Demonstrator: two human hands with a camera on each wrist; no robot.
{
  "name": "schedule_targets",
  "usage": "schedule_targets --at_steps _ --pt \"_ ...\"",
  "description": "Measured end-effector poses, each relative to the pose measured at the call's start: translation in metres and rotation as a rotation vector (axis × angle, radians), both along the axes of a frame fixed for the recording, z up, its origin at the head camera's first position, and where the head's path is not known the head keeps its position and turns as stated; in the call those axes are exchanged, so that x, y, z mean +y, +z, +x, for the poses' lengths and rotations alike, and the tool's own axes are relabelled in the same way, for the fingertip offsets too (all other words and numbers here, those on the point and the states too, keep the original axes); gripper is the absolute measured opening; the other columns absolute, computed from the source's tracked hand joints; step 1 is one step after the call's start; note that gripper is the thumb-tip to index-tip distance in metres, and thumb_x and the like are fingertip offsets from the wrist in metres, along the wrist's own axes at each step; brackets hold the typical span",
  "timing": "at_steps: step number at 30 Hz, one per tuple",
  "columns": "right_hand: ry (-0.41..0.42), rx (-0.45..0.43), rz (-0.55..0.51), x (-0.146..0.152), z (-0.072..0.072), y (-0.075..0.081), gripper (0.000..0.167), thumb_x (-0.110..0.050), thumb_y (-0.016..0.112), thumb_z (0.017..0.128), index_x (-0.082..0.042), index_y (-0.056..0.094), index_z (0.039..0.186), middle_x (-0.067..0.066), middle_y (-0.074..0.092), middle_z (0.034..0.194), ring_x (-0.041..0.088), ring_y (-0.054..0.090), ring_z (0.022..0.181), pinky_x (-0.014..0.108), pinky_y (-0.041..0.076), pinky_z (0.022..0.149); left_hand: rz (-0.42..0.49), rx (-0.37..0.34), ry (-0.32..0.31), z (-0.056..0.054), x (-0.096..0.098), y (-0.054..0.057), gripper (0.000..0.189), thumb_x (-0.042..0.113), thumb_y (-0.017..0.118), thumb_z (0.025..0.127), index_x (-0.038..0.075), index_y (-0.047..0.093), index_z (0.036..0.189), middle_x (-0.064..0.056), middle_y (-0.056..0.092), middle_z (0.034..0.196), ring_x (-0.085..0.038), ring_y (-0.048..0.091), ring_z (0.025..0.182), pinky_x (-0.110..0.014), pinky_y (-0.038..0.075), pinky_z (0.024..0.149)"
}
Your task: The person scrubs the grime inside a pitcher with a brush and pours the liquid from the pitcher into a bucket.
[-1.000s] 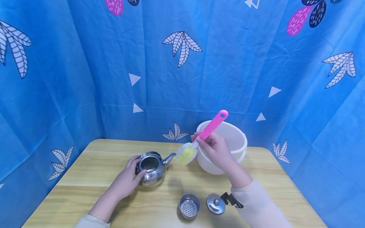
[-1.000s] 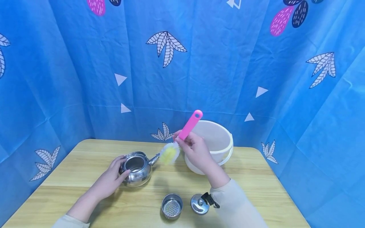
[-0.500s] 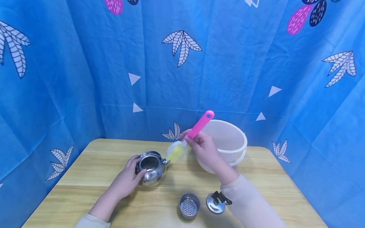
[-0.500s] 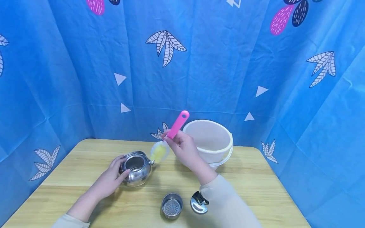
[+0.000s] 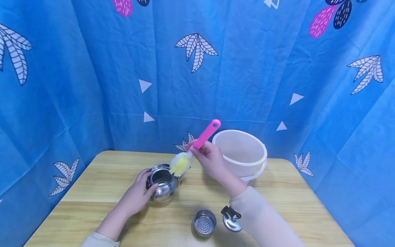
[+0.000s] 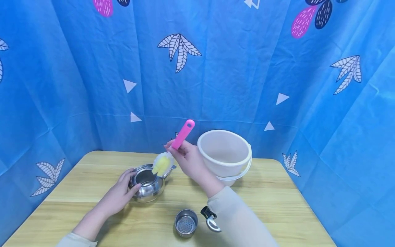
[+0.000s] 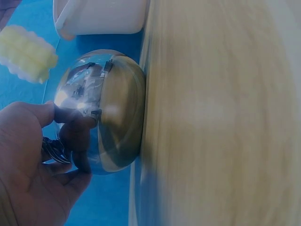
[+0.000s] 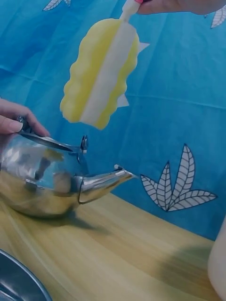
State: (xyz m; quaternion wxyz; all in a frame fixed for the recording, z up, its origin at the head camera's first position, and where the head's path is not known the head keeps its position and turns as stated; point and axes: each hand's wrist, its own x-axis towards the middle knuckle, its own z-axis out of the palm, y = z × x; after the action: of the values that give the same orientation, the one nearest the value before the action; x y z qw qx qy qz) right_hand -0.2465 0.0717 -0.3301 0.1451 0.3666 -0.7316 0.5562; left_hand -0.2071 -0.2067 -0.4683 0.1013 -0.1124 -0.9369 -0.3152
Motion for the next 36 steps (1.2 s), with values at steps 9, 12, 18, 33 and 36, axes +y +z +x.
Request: schedule_targets --at_steps 9,12,18,33,36 --pt "0.017 -0.031 -0.007 -0.016 -0.003 -0.003 0.015 -0.004 0.062 0.099 -0.004 0.07 0.112 0.009 0.074 0.109 0.02 0.069 0.108 0.03 0.055 0.094 0.006 0.001 0.003 0.001 -0.001 0.002 0.063 0.032 0.055 0.104 -0.008 0.035 0.148 -0.025 0.021 0.161 -0.05 0.046 0.131 -0.062 0.038 0.107" --pt "0.006 -0.045 0.005 -0.022 -0.005 -0.006 0.016 -0.006 0.063 0.098 -0.006 0.07 0.113 0.007 0.074 0.109 0.018 0.069 0.108 0.029 0.056 0.093 0.008 0.005 0.003 0.002 -0.001 0.003 0.063 0.031 0.055 0.104 -0.008 0.036 0.148 -0.025 0.021 0.16 -0.05 0.045 0.131 -0.062 0.038 0.107" --pt "-0.012 -0.035 0.027 -0.033 -0.006 -0.013 0.014 -0.009 0.064 0.098 -0.009 0.071 0.11 0.006 0.075 0.108 0.016 0.07 0.106 0.027 0.056 0.091 0.014 0.005 0.003 0.004 -0.001 0.005 0.061 0.03 0.055 0.104 -0.008 0.036 0.148 -0.025 0.022 0.16 -0.05 0.045 0.132 -0.063 0.038 0.107" --pt "-0.011 -0.086 0.064 -0.052 -0.007 -0.032 0.017 0.001 0.06 0.098 0.005 0.068 0.113 0.017 0.073 0.112 0.029 0.069 0.108 0.027 0.056 0.091 0.017 -0.003 -0.006 0.002 -0.001 0.002 0.065 0.038 0.051 0.105 -0.007 0.034 0.149 -0.024 0.022 0.16 -0.05 0.043 0.133 -0.063 0.037 0.108" --pt "-0.005 -0.09 0.063 -0.053 -0.007 -0.034 0.017 -0.003 0.061 0.098 0.001 0.069 0.113 0.013 0.073 0.111 0.025 0.07 0.106 0.026 0.057 0.089 0.014 0.005 -0.011 0.001 0.0 0.002 0.065 0.038 0.05 0.105 -0.007 0.034 0.149 -0.024 0.021 0.161 -0.049 0.043 0.133 -0.062 0.037 0.108"
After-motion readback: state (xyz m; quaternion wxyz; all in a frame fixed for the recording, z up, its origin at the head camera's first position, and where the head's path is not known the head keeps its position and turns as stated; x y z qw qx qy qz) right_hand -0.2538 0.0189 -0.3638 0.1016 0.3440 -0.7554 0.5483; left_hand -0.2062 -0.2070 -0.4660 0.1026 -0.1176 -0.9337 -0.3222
